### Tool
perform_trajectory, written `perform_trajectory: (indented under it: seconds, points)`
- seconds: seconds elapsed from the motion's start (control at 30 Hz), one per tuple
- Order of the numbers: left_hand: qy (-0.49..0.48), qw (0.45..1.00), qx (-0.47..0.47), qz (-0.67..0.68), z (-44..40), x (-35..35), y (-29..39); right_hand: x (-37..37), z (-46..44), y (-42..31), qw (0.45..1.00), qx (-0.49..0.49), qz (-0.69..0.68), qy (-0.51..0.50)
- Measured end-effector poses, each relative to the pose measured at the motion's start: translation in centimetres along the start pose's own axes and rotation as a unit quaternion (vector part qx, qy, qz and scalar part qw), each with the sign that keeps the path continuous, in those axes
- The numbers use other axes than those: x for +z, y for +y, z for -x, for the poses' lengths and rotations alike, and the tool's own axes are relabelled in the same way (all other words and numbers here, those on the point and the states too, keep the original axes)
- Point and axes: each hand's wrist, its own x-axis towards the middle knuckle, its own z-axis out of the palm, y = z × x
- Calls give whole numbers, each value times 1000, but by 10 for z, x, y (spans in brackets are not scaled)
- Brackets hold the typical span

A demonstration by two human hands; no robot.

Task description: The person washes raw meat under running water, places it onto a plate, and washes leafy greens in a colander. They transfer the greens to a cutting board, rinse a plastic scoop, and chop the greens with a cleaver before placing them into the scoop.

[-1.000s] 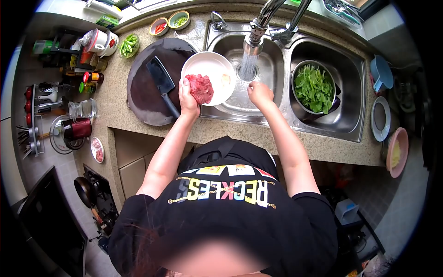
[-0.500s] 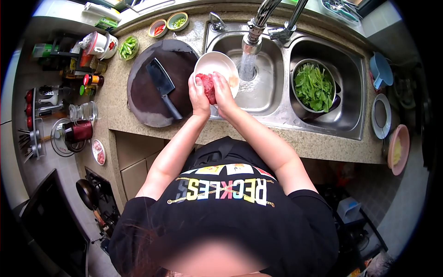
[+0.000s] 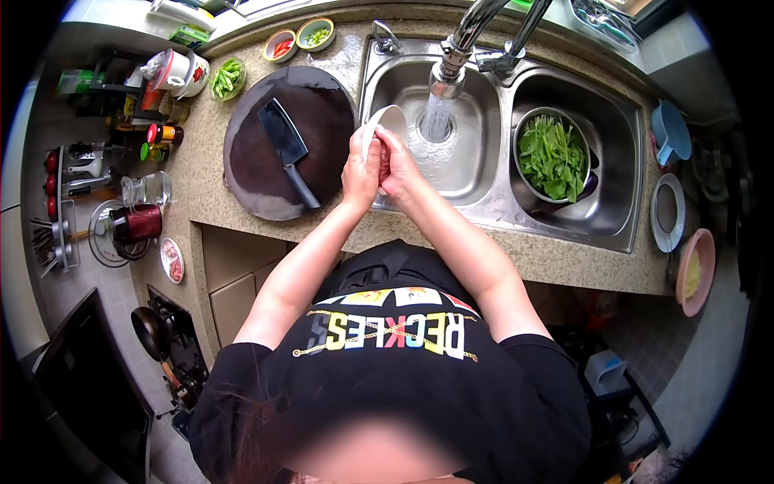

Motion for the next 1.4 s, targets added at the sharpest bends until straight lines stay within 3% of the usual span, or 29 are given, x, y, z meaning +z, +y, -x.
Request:
perform_trajectory:
  seconds: [0.1,0.17,0.2,0.3,0.47,0.63,0.8,0.97,1.07,1.1,1.3,1.4]
  points:
    - [-23,997,-38,62,1,2,-2,-4,1,-4,1000,0,-24,-8]
    - [-18,978,-51,204,-2,4,-5,-8,2,-9,995,42,-55,-70]
    - [-18,969,-75,233,-3,2,-6,-3,7,-15,994,68,-67,-47]
    - [-8,940,-152,306,1,2,-9,-9,4,-20,989,109,-71,-67]
    - [17,915,-176,363,-2,-2,-9,-16,7,-28,987,122,-93,-55]
    - [41,912,-168,371,-9,-9,-5,-19,43,-59,984,126,-101,-77]
    - [49,985,-20,165,-22,-6,1,-49,71,-88,990,72,-101,-64]
    - [28,985,-10,171,-45,17,-10,-78,103,-105,993,10,-103,-49]
    - [-35,904,-182,385,-61,50,-59,-85,119,-108,993,-11,-114,-41]
    - [-39,903,-181,387,-61,57,-60,-89,121,-108,991,-18,-120,-54]
    - [-89,764,-342,540,-62,87,-55,-103,144,-116,987,-65,-144,-28]
    - [-116,739,-356,560,-64,94,-38,-108,153,-119,987,-71,-134,-43]
